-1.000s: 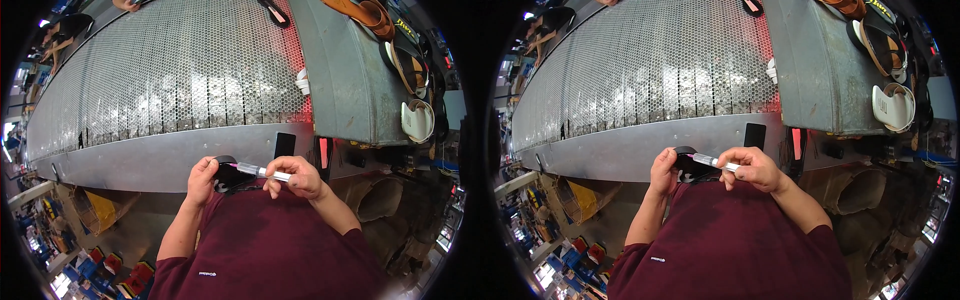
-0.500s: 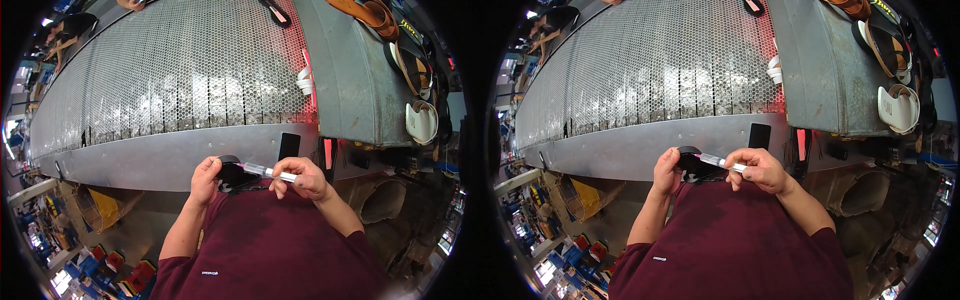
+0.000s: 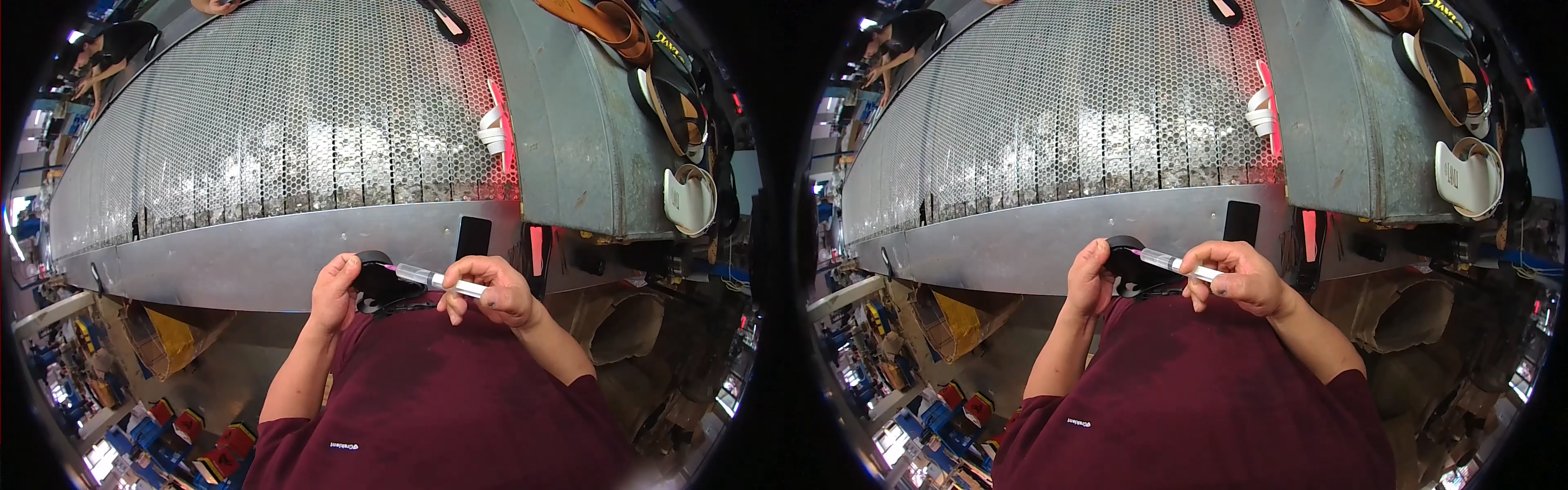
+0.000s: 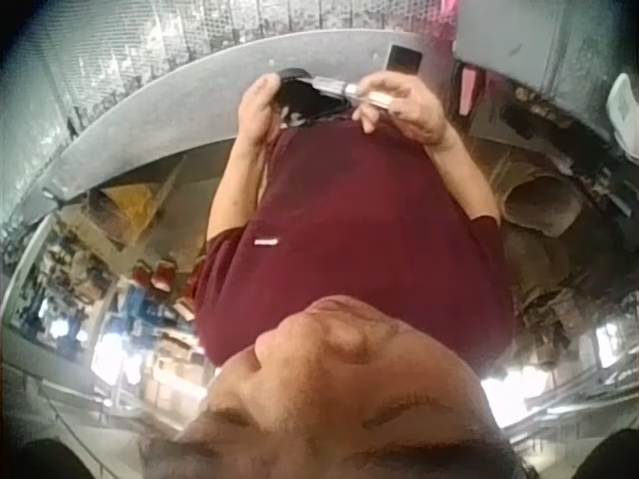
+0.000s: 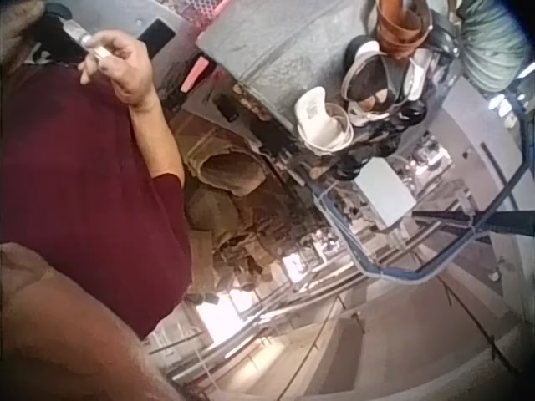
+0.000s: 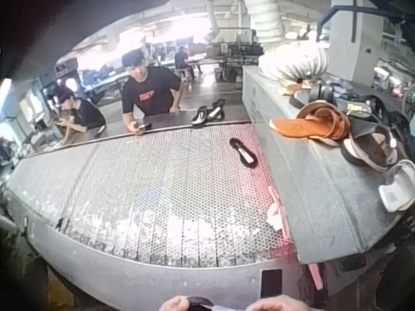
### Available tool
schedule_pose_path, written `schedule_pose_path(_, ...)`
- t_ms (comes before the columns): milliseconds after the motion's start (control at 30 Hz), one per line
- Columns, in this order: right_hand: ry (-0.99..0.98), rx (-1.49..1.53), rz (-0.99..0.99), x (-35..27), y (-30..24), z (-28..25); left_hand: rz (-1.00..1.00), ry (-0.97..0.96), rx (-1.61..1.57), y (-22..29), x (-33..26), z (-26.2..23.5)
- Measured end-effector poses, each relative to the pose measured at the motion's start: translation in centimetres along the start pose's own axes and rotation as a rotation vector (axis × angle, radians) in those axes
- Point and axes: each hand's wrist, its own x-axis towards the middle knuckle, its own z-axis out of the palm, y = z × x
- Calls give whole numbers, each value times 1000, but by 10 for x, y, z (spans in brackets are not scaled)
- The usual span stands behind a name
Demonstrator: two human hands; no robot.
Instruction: Assembling, gluing, and checking sandals on a conveyor belt in a shoe factory.
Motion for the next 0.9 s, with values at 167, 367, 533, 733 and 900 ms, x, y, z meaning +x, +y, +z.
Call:
schedule_pose_path(167, -21, -34, 37, 3, -4, 2, -15, 42, -41, -1, 0, 9)
schedule_pose_path(367, -72, -56, 72, 4, -3, 0, -13, 20, -28, -1, -2, 21)
schedule_pose_path(533, -79, -37, 71, 2, -6, -3, -16, -3, -22, -4, 0, 25)
schedule_pose_path(733, -63, -45, 73, -1, -9, -6, -11, 7, -17, -8, 1, 31)
schedule_pose_path(900, -38, -68, 68, -4, -14, -11, -13, 20, -20, -12, 2, 35)
